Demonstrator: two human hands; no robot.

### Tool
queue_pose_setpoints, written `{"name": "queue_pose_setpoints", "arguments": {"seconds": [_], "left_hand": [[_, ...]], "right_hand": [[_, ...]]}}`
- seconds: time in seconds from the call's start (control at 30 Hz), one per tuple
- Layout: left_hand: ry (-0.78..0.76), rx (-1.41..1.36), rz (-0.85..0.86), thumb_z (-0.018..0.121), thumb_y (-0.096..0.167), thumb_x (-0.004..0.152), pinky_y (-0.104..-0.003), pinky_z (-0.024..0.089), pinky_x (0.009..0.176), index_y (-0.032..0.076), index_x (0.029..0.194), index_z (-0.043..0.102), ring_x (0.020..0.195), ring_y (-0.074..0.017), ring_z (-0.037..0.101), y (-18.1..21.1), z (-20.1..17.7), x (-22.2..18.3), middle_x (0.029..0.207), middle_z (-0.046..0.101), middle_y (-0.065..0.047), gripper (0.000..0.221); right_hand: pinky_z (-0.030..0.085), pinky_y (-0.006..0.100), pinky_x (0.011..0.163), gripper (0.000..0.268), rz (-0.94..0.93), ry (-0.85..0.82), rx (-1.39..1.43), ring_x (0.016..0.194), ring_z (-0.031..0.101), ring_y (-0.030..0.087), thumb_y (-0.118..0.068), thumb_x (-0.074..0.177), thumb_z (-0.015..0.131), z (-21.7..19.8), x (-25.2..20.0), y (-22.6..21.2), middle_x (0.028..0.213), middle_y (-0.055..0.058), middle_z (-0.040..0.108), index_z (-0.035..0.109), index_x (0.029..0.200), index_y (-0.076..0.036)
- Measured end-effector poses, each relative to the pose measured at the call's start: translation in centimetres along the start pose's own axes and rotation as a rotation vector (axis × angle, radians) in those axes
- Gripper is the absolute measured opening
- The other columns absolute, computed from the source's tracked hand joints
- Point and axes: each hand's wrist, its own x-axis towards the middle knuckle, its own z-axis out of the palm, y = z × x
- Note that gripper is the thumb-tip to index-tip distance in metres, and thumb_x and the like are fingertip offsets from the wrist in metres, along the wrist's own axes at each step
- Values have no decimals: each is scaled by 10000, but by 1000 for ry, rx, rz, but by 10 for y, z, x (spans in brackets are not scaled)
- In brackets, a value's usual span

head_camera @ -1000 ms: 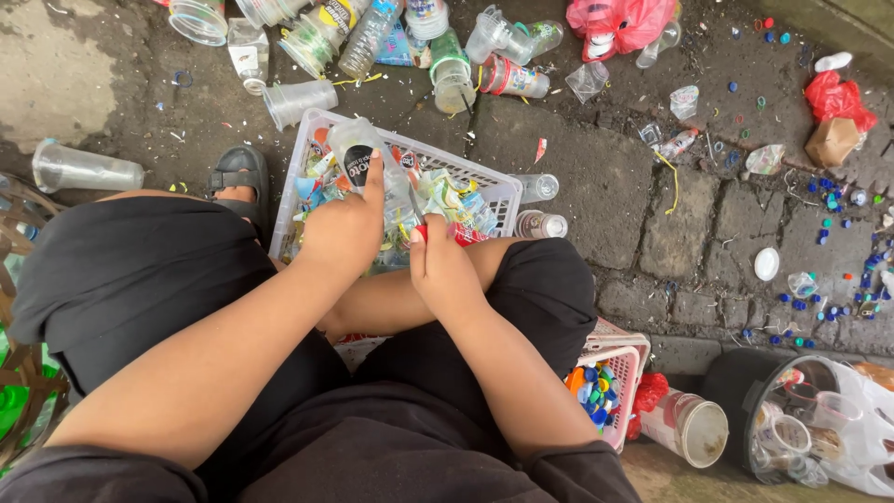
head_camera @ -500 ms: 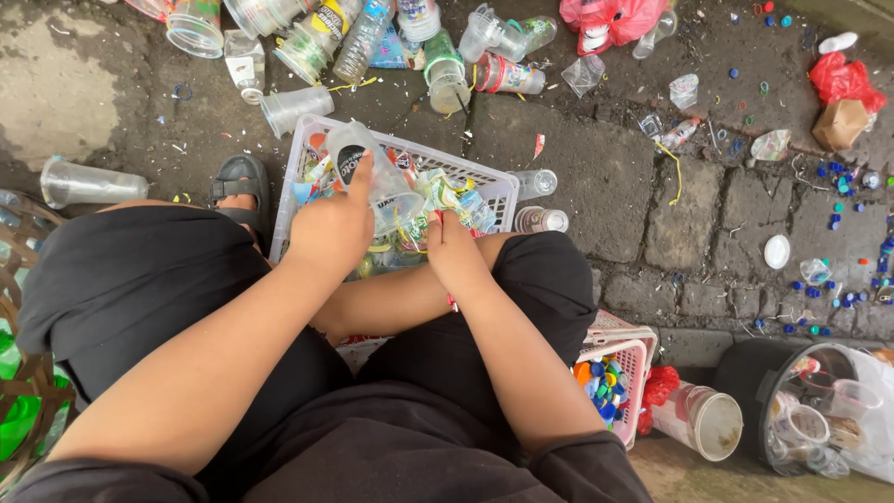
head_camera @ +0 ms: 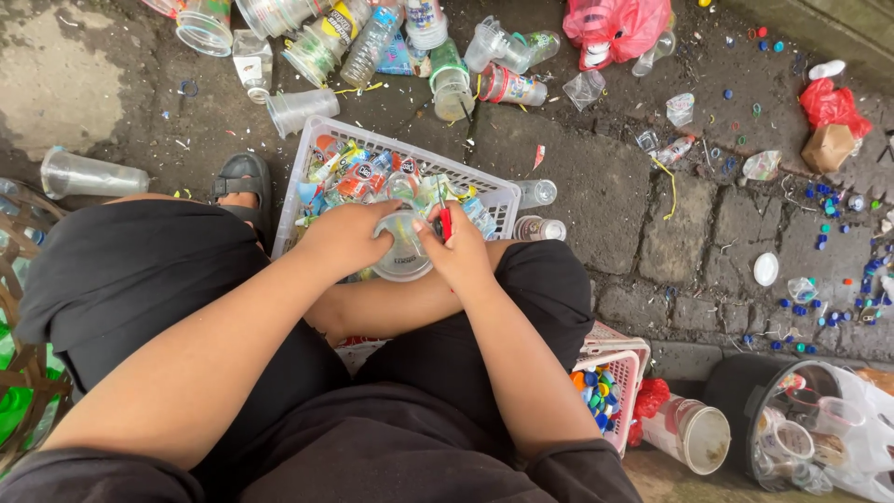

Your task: The person sorts plastic bottle caps and removes plastic rings from bottles using a cutter tool.

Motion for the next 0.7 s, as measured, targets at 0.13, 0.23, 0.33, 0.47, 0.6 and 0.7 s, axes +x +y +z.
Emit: {"name": "queue_pose_setpoints", "arguments": {"seconds": [0.13,0.23,0.33,0.47,0.6,0.7], "left_hand": [[132,17,-50,537,435,961,-520,603,727,166,1522,500,901,-335,746,3,-8,-1,889,729,-127,623],[532,413,332,635,460,963,-414,560,836,78,1383,633,1009,-306,669,18,-14,-10,1042,676,-161,567],[789,376,731,524,543,1021,-434,480,848,73,1203,676,1053,-329,601,13,18,-4,1062,619,-141,526],[679,483,596,768,574,716,-397,528,758,101,1079,694,1056,-274,555,0,58,2,1025,627,-83,601],[686,540,559,670,291,852,-286,549,564,120,1019,671,1003,-214,588,-12,75,13,903,638,-38,240],[625,445,497,652,171,886,-254,572,633,80,1107,659,1011,-210,649,4,49,-1,895,683,-56,239]], "right_hand": [[468,363,685,199,85,43,-38,705,607,246,-337,926,705,-8,6,-13,656,60,562,590,971,-181],[471,324,643,183,142,103,34,641,601,213,-305,931,696,-10,7,-14,630,53,565,584,950,-161],[474,363,654,180,147,127,47,657,605,250,-264,917,693,-9,2,-18,638,108,556,576,960,-135],[494,294,571,157,121,102,105,557,625,191,-246,895,716,-1,-1,-12,553,50,573,590,925,-158],[483,361,648,219,1,63,21,631,625,237,-274,889,742,2,-1,-7,621,94,600,585,965,-142],[516,337,645,142,-73,28,116,582,640,192,-257,972,653,-5,-5,-12,597,61,630,589,947,-133]]}}
